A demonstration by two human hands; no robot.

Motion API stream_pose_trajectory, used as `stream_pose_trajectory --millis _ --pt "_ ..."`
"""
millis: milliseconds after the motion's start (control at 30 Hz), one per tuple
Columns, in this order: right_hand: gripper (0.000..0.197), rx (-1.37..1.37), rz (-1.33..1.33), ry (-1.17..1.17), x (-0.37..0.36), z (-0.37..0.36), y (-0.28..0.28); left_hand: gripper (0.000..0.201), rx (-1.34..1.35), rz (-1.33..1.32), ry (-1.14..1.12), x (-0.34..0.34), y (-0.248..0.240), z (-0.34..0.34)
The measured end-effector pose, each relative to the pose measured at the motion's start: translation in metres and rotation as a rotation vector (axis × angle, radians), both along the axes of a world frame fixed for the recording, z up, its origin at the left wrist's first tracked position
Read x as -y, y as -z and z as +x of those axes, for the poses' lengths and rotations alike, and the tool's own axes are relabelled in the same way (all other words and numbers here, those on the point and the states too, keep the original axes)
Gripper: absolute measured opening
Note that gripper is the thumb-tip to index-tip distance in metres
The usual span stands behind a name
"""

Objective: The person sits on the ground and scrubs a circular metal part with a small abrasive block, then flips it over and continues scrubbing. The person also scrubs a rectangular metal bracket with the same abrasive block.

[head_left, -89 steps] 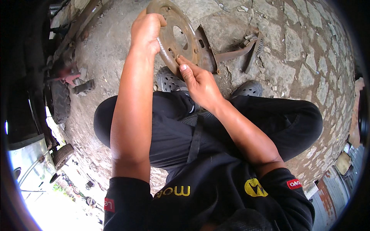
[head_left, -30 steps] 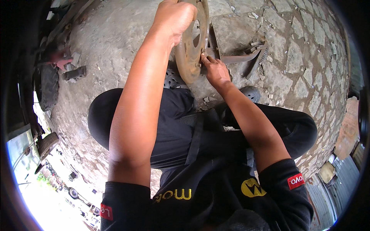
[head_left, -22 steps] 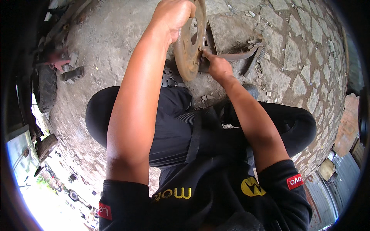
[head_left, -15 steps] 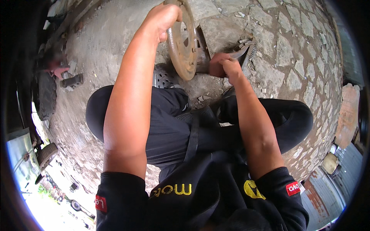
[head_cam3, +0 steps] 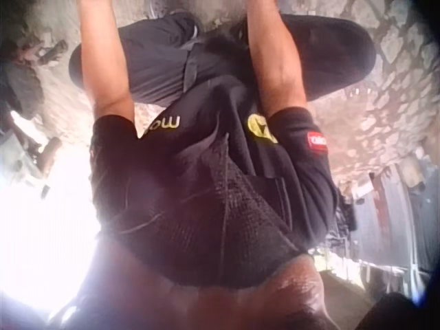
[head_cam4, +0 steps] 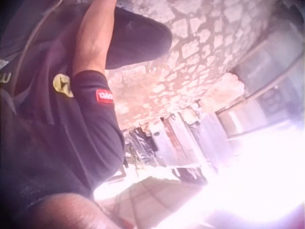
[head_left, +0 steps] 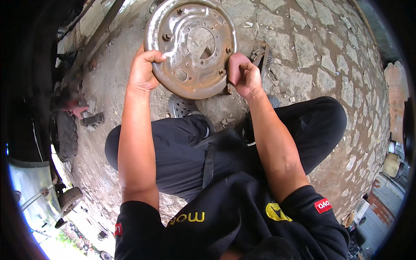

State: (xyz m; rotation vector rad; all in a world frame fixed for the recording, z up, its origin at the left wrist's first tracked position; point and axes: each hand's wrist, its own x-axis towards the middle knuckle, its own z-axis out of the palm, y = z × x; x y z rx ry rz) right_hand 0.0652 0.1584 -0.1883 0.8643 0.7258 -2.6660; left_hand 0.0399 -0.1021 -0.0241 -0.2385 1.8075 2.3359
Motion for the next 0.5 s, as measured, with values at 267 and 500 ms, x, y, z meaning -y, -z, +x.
stream_pose_trajectory --millis 267,500 --pt "0.026 0.226 0.541 0.313 -0.046 -0.015 0.047 0.046 0.445 0.257 -0.047 -0.014 0.087 -0.014" --pt "0.036 0.291 0.74 0.161 -0.046 -0.021 0.064 0.073 0.659 0.398 -0.306 -0.03 0.173 0.016"
